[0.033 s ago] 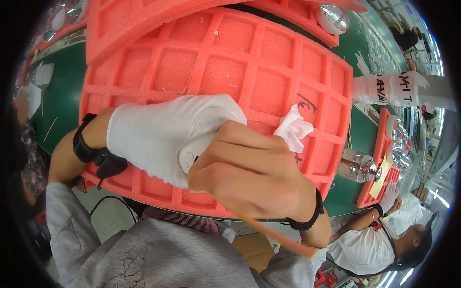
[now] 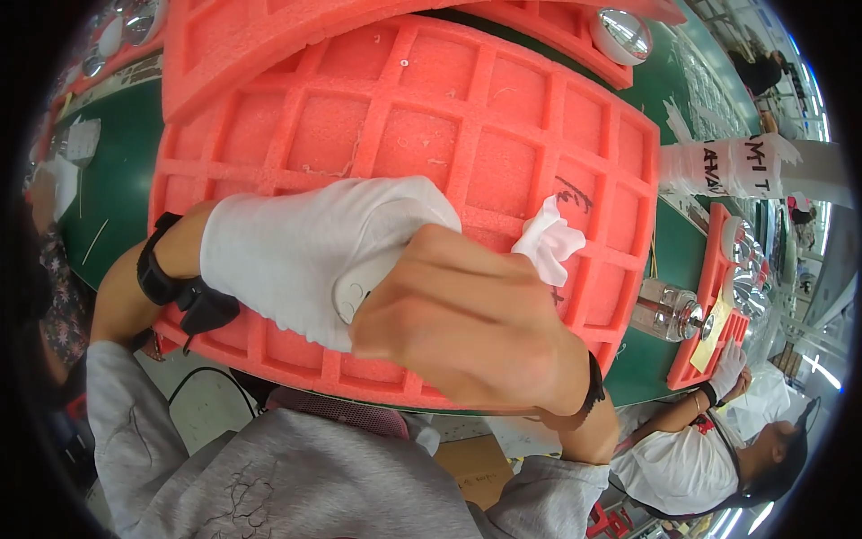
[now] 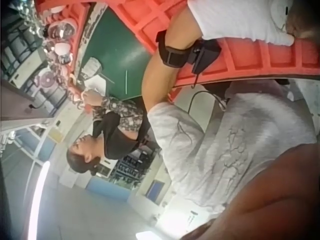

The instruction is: The person cleans a small electronic device by wiping it with a cloth and using a wooden stick to scrape the crevices. They then pick up a new cloth to wipe the device again before continuing to scrape the small openings with the stick.

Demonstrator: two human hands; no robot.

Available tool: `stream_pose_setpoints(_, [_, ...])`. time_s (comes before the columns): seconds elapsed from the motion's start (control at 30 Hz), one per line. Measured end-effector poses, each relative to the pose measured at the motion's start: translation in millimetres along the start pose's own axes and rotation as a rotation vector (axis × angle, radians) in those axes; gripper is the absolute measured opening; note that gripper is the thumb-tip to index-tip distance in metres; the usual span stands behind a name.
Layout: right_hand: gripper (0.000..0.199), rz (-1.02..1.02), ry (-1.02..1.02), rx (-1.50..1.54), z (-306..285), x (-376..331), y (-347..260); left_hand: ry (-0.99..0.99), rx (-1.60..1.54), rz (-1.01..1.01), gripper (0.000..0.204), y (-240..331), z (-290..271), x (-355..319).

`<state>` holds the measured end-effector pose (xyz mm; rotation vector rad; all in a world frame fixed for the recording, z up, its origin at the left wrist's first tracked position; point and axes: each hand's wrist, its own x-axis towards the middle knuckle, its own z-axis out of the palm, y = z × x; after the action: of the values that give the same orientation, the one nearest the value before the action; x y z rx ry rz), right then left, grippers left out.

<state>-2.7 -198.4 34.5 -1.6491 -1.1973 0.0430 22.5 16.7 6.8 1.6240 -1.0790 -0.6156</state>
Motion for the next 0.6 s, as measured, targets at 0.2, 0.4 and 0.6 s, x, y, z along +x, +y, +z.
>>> stream_pose_setpoints(0.2, [0.015,0.296,0.343,0.176,17,-7,-14,-0.061,0.085,-0.055,0.057,-4,4,0])
stream_pose_setpoints(0.4, [0.015,0.026,0.055,-0.008,6,-1,-6,0.055,0.001,0.141,0.036,-8,3,-1])
stream_pose_setpoints(0.6, [0.016,0.262,0.271,0.105,16,-8,-12,0.014,0.058,0.016,0.033,7,-5,-1])
